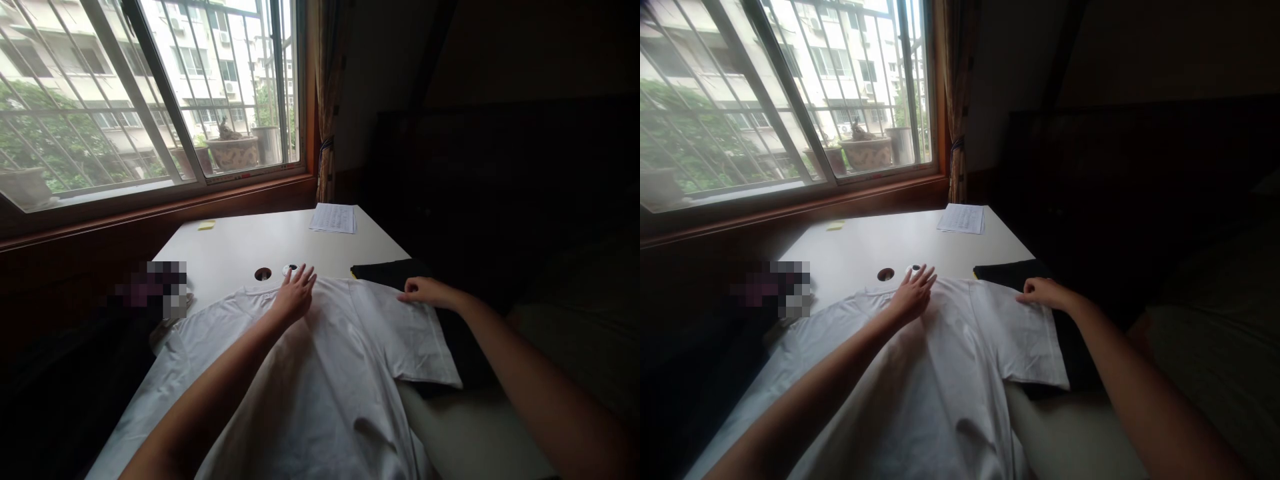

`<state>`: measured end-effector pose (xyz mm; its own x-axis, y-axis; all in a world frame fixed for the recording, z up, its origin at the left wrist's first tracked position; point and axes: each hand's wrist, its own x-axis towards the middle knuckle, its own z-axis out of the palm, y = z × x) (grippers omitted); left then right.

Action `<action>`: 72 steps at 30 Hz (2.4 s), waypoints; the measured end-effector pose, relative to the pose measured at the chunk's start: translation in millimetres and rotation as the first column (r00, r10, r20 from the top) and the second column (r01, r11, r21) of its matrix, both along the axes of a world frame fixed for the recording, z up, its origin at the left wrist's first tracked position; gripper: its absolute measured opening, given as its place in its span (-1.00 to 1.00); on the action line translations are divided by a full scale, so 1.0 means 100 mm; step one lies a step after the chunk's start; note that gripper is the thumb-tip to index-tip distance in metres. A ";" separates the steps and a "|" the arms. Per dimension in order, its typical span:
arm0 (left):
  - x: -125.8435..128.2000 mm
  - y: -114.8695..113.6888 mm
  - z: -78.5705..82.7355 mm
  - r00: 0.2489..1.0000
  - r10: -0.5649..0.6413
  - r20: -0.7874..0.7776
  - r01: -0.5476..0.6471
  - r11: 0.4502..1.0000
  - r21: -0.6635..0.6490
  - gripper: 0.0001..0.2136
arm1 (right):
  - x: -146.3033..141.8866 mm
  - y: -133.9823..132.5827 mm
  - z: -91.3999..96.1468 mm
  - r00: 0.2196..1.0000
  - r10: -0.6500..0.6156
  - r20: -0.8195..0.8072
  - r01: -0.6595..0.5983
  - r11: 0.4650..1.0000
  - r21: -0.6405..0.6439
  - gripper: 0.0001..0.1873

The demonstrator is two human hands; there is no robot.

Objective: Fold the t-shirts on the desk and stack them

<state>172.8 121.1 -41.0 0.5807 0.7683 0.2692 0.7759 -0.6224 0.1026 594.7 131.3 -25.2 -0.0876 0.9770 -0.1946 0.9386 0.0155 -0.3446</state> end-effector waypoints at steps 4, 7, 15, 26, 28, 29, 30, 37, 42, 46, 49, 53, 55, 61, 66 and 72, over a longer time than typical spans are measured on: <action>0.34 -0.16 -0.07 0.998 -0.062 0.011 0.062 0.995 -0.080 -0.49 | 0.04 -0.02 0.08 0.996 0.018 -0.085 -0.023 0.998 -0.056 -0.58; 0.44 -0.14 -0.18 1.000 -0.003 0.017 0.005 0.989 -0.145 -0.46 | 0.08 -0.02 0.15 0.993 -0.013 -0.117 0.014 1.000 0.004 -0.62; 0.42 0.06 -0.21 0.999 0.027 0.042 -0.020 0.986 -0.168 -0.45 | 0.11 0.11 0.10 0.992 -0.095 -0.086 0.120 0.931 0.346 -0.71; 0.43 0.11 -0.24 1.000 0.020 -0.005 -0.020 0.983 -0.181 -0.43 | -0.39 -0.05 -0.01 0.946 -0.159 0.283 -0.054 0.783 0.619 -0.57; 0.44 0.13 -0.25 1.000 0.021 -0.008 -0.022 0.983 -0.184 -0.43 | -0.71 -0.11 -0.01 0.973 -0.023 0.228 -0.129 0.765 0.630 -0.55; 0.44 0.13 -0.25 1.000 0.021 -0.007 -0.022 0.983 -0.184 -0.43 | -0.88 -0.15 -0.03 0.973 0.077 0.216 -0.196 0.767 0.611 -0.53; 0.44 0.13 -0.25 1.000 0.020 -0.006 -0.020 0.983 -0.183 -0.43 | -1.04 -0.18 -0.07 0.966 0.153 0.208 -0.250 0.764 0.595 -0.50; 0.18 0.16 -0.21 0.999 -0.038 -0.028 0.035 0.994 -0.106 -0.45 | -1.39 -0.36 -0.40 0.924 0.298 0.239 -0.374 0.831 0.412 -0.37; -0.13 0.19 -0.21 0.992 -0.015 -0.122 0.005 0.997 -0.081 -0.42 | -1.31 -0.35 -0.38 0.921 0.296 0.251 -0.372 0.861 0.348 -0.31; -0.44 0.18 -0.22 0.988 -0.023 -0.155 0.009 0.996 -0.085 -0.44 | -1.33 -0.36 -0.37 0.920 0.293 0.259 -0.371 0.864 0.342 -0.30; -0.75 0.12 -0.19 0.983 -0.028 -0.184 0.009 0.995 -0.103 -0.45 | -1.34 -0.36 -0.38 0.919 0.287 0.268 -0.369 0.866 0.338 -0.30; -1.31 0.01 -0.16 0.971 0.080 -0.223 -0.101 0.991 -0.085 -0.45 | -1.34 -0.36 -0.38 0.921 0.287 0.264 -0.367 0.866 0.339 -0.30; -1.67 -0.03 -0.18 0.956 0.182 -0.229 -0.207 0.975 -0.087 -0.44 | -1.35 -0.36 -0.37 0.921 0.286 0.266 -0.366 0.870 0.329 -0.30; -2.73 -0.15 -0.32 0.873 0.454 -0.179 -0.480 0.865 -0.147 -0.34 | -1.35 -0.35 -0.37 0.914 0.281 0.293 -0.369 0.876 0.311 -0.28; -2.90 -0.27 -0.35 0.888 0.430 -0.166 -0.450 0.886 -0.113 -0.37 | -1.37 -0.34 -0.38 0.912 0.260 0.316 -0.362 0.872 0.329 -0.30; -2.66 -0.26 -0.22 0.870 0.455 -0.191 -0.468 0.883 -0.026 -0.44 | -1.98 -0.35 -0.23 0.912 0.298 0.282 -0.392 0.836 0.384 -0.31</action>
<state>-93.4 95.4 -63.5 0.1875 0.9731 0.1336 0.9822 -0.1850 -0.0311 396.6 96.6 -48.3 -0.4395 0.8802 0.1791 0.8916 0.4517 -0.0320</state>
